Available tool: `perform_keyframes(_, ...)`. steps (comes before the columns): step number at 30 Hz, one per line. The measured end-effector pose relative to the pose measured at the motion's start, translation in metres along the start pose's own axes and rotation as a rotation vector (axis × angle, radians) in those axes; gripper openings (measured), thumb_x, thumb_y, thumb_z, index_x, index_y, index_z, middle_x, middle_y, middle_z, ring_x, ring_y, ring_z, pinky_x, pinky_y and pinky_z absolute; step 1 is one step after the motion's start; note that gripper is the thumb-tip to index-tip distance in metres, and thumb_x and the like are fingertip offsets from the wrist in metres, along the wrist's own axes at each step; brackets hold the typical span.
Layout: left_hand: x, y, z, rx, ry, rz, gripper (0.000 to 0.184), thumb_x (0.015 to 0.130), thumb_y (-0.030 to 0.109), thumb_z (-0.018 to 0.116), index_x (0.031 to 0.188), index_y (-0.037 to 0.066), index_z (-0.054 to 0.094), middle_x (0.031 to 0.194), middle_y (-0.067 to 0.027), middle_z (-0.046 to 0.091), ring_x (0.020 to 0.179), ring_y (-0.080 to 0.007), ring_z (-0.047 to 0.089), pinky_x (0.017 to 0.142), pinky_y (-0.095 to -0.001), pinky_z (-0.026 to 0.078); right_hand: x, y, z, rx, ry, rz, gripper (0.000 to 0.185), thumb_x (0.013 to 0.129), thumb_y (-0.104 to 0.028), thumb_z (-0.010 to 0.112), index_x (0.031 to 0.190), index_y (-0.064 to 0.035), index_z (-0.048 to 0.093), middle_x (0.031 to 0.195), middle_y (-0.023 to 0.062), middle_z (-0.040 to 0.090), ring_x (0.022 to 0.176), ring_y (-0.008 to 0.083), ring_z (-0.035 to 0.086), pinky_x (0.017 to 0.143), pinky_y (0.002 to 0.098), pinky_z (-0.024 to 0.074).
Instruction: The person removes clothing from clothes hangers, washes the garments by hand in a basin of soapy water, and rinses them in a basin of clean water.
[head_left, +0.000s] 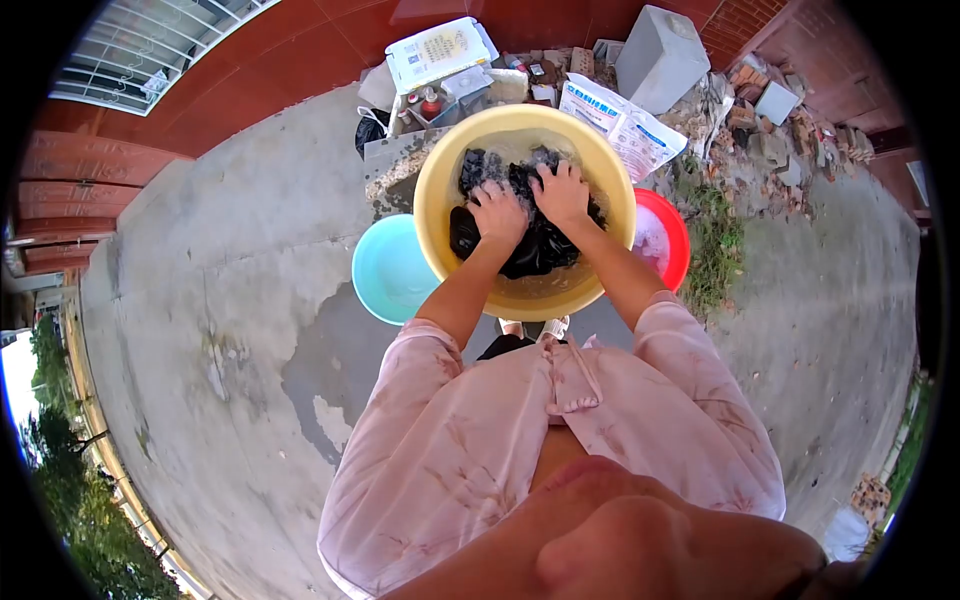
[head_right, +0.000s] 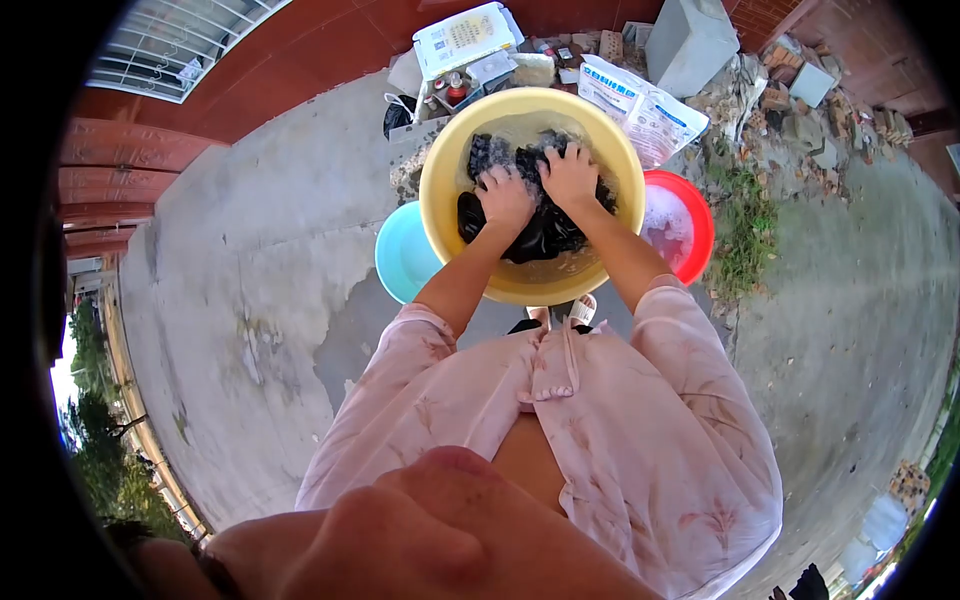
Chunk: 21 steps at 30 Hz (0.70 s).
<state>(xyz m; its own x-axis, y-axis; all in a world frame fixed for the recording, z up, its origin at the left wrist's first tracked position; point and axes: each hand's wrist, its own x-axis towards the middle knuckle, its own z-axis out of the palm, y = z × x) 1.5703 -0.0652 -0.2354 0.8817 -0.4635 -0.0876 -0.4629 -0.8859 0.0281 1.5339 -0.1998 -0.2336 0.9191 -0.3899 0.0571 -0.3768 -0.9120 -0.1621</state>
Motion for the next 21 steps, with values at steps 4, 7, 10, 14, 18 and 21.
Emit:
perform_keyframes(4,0.03,-0.017,-0.017,-0.301,-0.043,0.067,0.048,0.093,0.038,0.054,0.129,0.007,0.053,0.128,-0.0186,0.055,0.11,-0.0371,0.058,0.081,-0.0502,0.052,0.025,0.001,0.009,0.164,0.143,0.033,0.036,0.091,-0.043,0.054,0.094,-0.0102,0.069,0.09,0.0213,0.064,0.087,0.0405,0.062,0.078,0.0515,0.0506)
perform_keyframes(7,0.034,-0.031,-0.031,-0.583,0.075,-0.058,0.058,0.094,0.054,0.046,0.121,0.004,0.06,0.111,-0.0235,0.065,0.11,-0.041,0.059,0.091,-0.0514,0.047,0.031,-0.001,0.014,0.322,0.149,0.183,0.047,0.091,-0.049,0.052,0.089,-0.0061,0.071,0.083,0.0217,0.067,0.08,0.0397,0.064,0.078,0.0495,0.0504)
perform_keyframes(10,0.053,-0.065,-0.015,-1.052,-0.028,-0.193,0.067,0.095,0.06,0.04,0.102,0.001,0.071,0.101,-0.0217,0.069,0.109,-0.0421,0.06,0.097,-0.047,0.042,0.028,0.02,0.018,1.059,-0.079,0.353,0.053,0.088,-0.051,0.062,0.099,0.0008,0.07,0.086,0.0087,0.071,0.082,0.0212,0.064,0.079,0.0364,0.049)
perform_keyframes(14,0.038,-0.077,-0.02,-1.407,0.062,-0.314,0.044,0.093,0.04,0.062,0.07,0.002,0.06,0.066,-0.0003,0.058,0.061,-0.0134,0.051,0.061,-0.0318,0.043,0.0,0.018,-0.053,1.438,0.189,0.413,0.037,0.09,-0.033,0.068,0.106,0.0003,0.07,0.096,0.0002,0.068,0.089,0.0119,0.059,0.087,0.0282,0.0449)
perform_keyframes(18,-0.003,-0.088,-0.071,-1.424,0.176,-0.198,0.043,0.085,0.021,0.074,0.061,0.013,0.039,0.062,0.0078,0.037,0.058,-0.0047,0.031,0.052,-0.0258,0.027,-0.034,0.049,-0.108,1.461,0.139,0.069,0.023,0.088,-0.018,0.068,0.08,0.0029,0.066,0.075,-0.0032,0.061,0.071,0.0078,0.053,0.07,0.0243,0.0443)
perform_keyframes(21,-0.016,-0.101,-0.076,-1.362,0.244,-0.129,0.028,0.086,0.015,0.069,0.073,0.01,0.045,0.068,0.0063,0.042,0.063,-0.005,0.037,0.058,-0.0242,0.034,-0.052,0.074,-0.119,1.06,0.061,-0.239,0.015,0.081,-0.008,0.068,0.081,0.003,0.058,0.075,0.002,0.052,0.071,0.0118,0.051,0.069,0.0261,0.0433)
